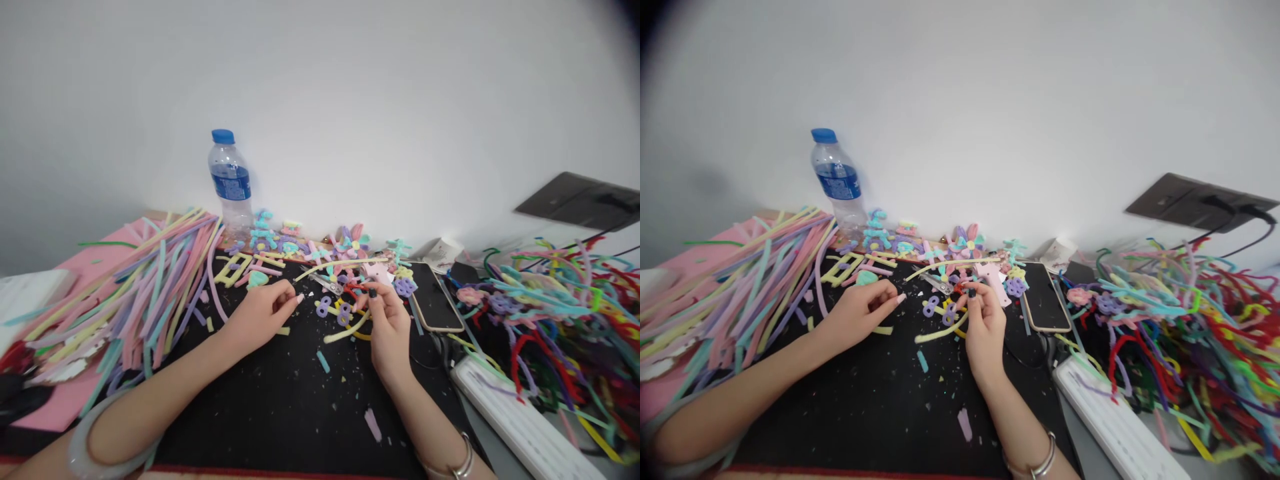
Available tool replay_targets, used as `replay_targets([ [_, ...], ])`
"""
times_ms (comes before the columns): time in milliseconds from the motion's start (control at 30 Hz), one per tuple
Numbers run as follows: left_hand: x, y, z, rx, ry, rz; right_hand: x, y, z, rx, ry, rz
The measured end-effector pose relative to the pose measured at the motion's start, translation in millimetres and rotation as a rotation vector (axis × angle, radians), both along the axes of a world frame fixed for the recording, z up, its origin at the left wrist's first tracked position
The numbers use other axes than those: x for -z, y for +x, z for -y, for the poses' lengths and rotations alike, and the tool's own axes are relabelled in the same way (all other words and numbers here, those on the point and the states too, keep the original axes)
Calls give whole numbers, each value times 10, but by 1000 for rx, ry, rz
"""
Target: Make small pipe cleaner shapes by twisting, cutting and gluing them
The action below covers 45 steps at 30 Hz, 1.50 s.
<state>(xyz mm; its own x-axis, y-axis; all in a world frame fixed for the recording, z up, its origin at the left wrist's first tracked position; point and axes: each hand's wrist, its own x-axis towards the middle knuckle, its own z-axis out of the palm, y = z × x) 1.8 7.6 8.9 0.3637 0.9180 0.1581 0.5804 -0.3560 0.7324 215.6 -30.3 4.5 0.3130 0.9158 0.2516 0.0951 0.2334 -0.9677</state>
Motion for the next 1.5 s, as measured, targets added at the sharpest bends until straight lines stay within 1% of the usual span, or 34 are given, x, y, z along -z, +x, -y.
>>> replay_targets([
  [33, 6, -3, -4, -5, 18, -3, -7, 17, -10, 0, -37, 41],
  [100, 20, -9, -16, 2, 62, -19, -28, 57, -27, -9, -119, 197],
  [200, 35, -35, -58, 10, 127, -53, -44, 105, -43, -70, -234, 595],
  [267, 33, -64, -94, -29, 163, -66, -35, 112, -47, -116, -317, 838],
  [333, 25, -98, -126, -73, 189, -76, -21, 100, -48, -146, -381, 988],
  [400, 16, -133, -153, -99, 199, -96, -16, 76, -51, -157, -392, 1056],
  [533, -24, -194, -196, -97, 211, -146, -50, -13, -82, -210, -383, 1063],
  [633, -110, -243, -220, -41, 220, -188, -84, -133, -139, -259, -381, 1017],
  [733, -233, -307, -227, 92, 160, -243, -96, -282, -223, -279, -365, 1009],
  [800, -297, -354, -221, 223, 50, -299, -88, -368, -280, -261, -366, 1064],
  [867, -322, -393, -209, 320, -64, -360, -71, -425, -325, -261, -384, 1120],
  [933, -305, -417, -195, 363, -136, -400, -52, -450, -349, -272, -400, 1134],
  [1033, -249, -418, -176, 368, -166, -426, -35, -442, -350, -272, -404, 1095],
  [1133, -213, -399, -158, 373, -149, -419, -38, -416, -336, -266, -398, 1043],
  [1233, -212, -377, -141, 371, -122, -401, -46, -393, -329, -294, -352, 999],
  [1333, -218, -355, -127, 342, -100, -388, -41, -387, -330, -314, -312, 992],
  [1500, -201, -323, -108, 331, -73, -384, -19, -398, -330, -250, -307, 1022],
])
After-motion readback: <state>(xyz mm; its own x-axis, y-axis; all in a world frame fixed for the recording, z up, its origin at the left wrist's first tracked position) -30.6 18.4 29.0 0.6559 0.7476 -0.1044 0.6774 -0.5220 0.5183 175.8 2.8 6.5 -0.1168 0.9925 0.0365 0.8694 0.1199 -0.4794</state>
